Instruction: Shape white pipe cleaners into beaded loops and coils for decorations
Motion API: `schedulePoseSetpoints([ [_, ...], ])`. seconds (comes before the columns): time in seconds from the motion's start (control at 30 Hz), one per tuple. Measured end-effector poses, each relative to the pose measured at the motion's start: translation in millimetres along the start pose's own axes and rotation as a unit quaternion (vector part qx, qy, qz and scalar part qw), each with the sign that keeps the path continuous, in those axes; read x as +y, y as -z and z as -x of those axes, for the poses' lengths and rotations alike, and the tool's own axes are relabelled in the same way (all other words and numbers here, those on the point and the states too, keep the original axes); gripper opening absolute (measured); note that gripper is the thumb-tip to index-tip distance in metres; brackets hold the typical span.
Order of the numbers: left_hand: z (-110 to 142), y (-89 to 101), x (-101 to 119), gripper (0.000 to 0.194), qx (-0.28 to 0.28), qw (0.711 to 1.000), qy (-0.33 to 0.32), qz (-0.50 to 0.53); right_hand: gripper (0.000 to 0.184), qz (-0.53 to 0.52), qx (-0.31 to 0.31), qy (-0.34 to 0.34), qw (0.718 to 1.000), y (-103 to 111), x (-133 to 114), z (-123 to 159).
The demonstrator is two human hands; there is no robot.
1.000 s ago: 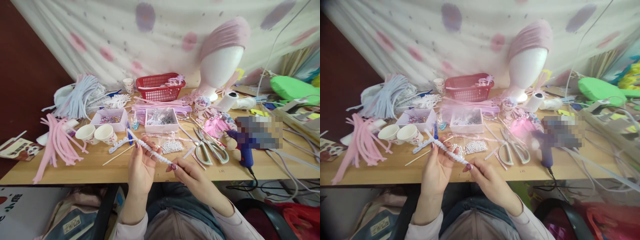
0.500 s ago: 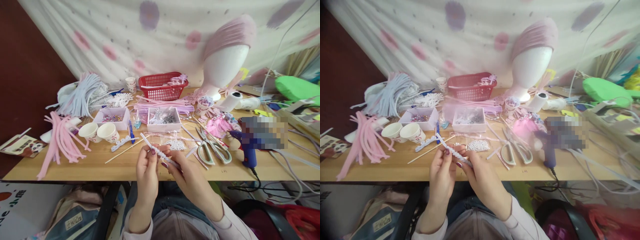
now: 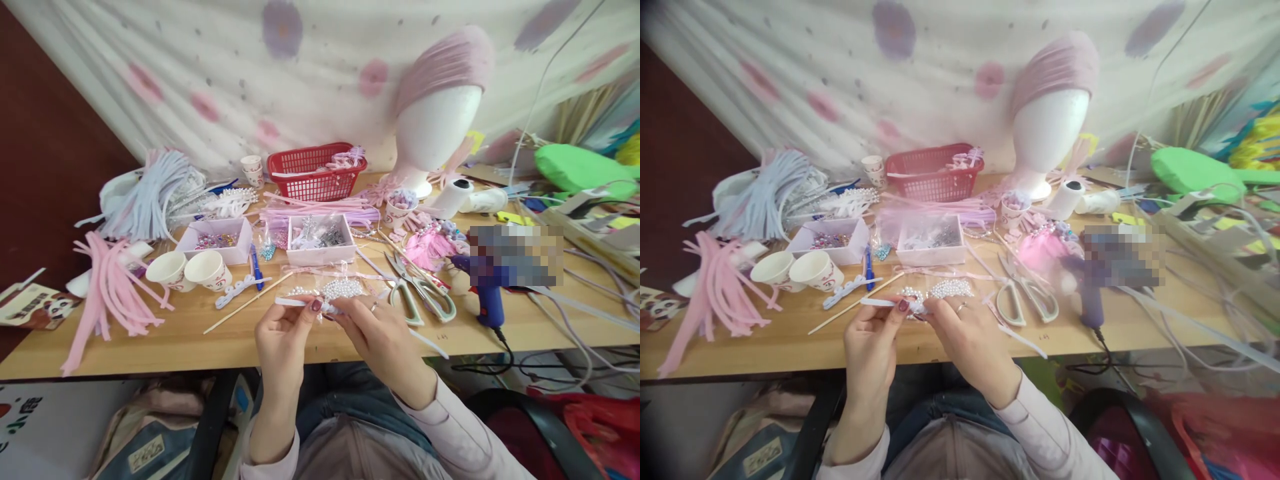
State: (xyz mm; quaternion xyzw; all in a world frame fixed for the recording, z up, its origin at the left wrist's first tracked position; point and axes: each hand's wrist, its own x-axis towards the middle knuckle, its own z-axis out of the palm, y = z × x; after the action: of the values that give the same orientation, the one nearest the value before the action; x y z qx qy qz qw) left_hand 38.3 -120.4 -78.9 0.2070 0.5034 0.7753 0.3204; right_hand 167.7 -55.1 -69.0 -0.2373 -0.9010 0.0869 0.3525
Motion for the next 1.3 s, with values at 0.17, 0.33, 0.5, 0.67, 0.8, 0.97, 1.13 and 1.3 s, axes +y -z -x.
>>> schedulePoseSetpoints([
  [0.17,-3.1,1.8,3.6,0.025,-0.02,0.998,0.028,0.05,0.025,-0.086,-0.016,-0.016,0.996,0.8,0.4,1.4],
  [0.33,-4.8,1.0,2.9,0.022,-0.055,0.995,0.068,0.053,0.018,-0.146,-0.015,-0.057,0.987,0.4,1.9,1.2],
  [0.5,-2.5,-0.2,-3.1,0.022,-0.07,0.992,0.09,0.058,0.019,-0.122,-0.028,-0.064,0.99,1.0,1.7,1.7],
  [0.67,-5.7,-3.6,-3.0,0.025,0.003,0.99,0.077,0.115,0.02,-0.089,-0.047,-0.078,0.992,1.8,3.7,6.4],
  [0.8,-3.8,-7.1,-3.8,0.025,0.012,0.986,0.106,0.128,0.021,-0.082,-0.05,-0.067,0.993,2.7,3.8,7.2],
  [0.97,-3.4,-3.4,-7.2,0.028,0.0,0.987,0.105,0.125,0.027,-0.253,-0.121,-0.121,0.952,11.2,-2.0,3.2],
  [1.13,-6.0,-0.4,-2.2,0.029,-0.084,0.971,0.157,0.161,0.037,-0.564,-0.22,-0.273,0.748,11.3,-0.9,-1.1],
  [1.3,-7.0,-5.3,0.7,0.028,-0.141,0.952,0.174,0.21,0.034,-0.765,-0.294,-0.339,0.461,-0.8,7.7,-2.1],
])
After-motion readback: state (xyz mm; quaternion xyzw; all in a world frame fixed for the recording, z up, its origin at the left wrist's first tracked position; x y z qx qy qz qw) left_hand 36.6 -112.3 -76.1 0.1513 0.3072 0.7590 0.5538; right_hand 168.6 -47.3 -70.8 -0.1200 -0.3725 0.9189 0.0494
